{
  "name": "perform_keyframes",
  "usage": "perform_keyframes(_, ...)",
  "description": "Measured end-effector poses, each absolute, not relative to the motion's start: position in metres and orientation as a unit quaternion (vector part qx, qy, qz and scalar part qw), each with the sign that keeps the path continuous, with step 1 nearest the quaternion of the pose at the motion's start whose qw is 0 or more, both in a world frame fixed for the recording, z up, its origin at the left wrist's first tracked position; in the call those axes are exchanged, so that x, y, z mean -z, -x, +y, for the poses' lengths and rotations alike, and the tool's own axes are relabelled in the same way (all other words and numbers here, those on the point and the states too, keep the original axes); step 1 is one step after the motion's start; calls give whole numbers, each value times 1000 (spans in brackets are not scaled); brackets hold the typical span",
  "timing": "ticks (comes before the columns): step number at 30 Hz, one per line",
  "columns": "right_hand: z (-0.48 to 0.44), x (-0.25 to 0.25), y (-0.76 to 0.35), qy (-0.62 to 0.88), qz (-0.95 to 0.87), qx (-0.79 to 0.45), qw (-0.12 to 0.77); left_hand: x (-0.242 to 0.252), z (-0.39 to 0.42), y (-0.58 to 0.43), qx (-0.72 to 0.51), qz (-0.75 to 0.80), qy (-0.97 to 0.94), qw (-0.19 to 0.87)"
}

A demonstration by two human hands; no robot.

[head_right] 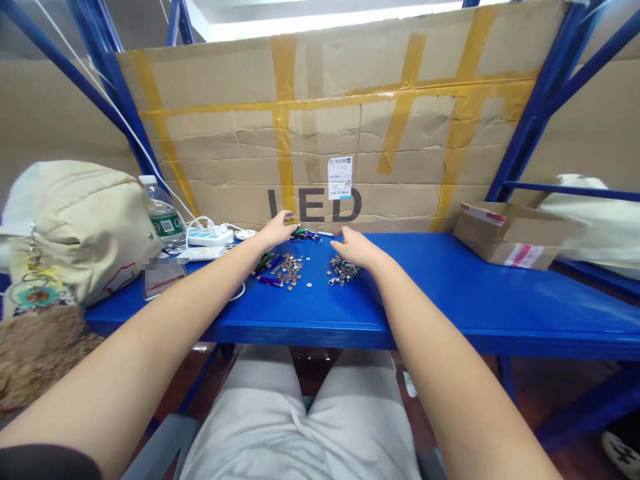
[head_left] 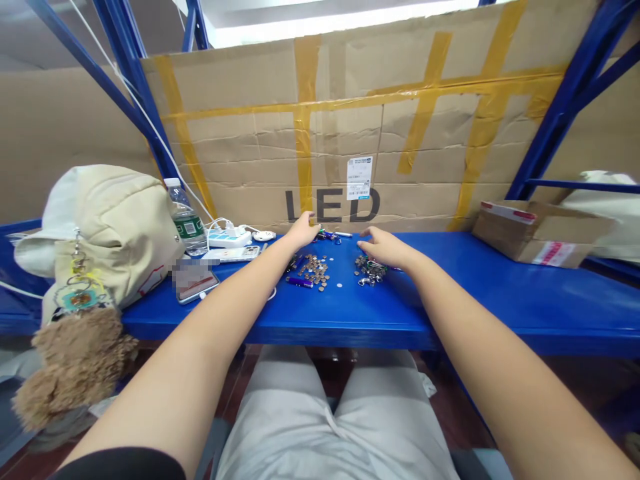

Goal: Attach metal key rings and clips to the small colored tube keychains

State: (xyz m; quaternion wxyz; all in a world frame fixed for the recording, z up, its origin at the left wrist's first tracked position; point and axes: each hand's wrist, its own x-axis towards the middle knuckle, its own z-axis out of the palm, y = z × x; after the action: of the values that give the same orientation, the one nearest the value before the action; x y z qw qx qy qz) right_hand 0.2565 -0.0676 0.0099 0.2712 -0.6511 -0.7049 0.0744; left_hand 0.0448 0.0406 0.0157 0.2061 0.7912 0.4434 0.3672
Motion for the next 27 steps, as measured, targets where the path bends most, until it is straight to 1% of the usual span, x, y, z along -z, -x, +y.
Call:
perform_keyframes(2,-72,-13,-254,643,-722,-66,245,-19,36,-37,-329,483,-795,160)
perform_keyframes(5,-81,-20,-252,615,-760,-62,203,-23,22,-16,-209,459,-861,57)
perform_keyframes(7,-88,-24,-253,593,-784,-87,163,-24,11,-2,-145,458,-877,18)
perform_keyframes(10,-96,-28,-256,570,-804,-131,106,-24,-1,12,-88,486,-870,8)
perform_keyframes(14,-98,-28,-259,564,-805,-167,72,-22,-6,10,-60,514,-855,21)
perform_keyframes(19,-95,-25,-257,570,-802,-169,51,-18,-6,1,-80,533,-842,25)
perform_keyframes(23,-95,-24,-252,569,-802,-177,49,-20,-10,2,-184,510,-836,84)
perform_keyframes(27,-95,-24,-248,580,-799,-155,49,-24,-12,6,-267,437,-849,131)
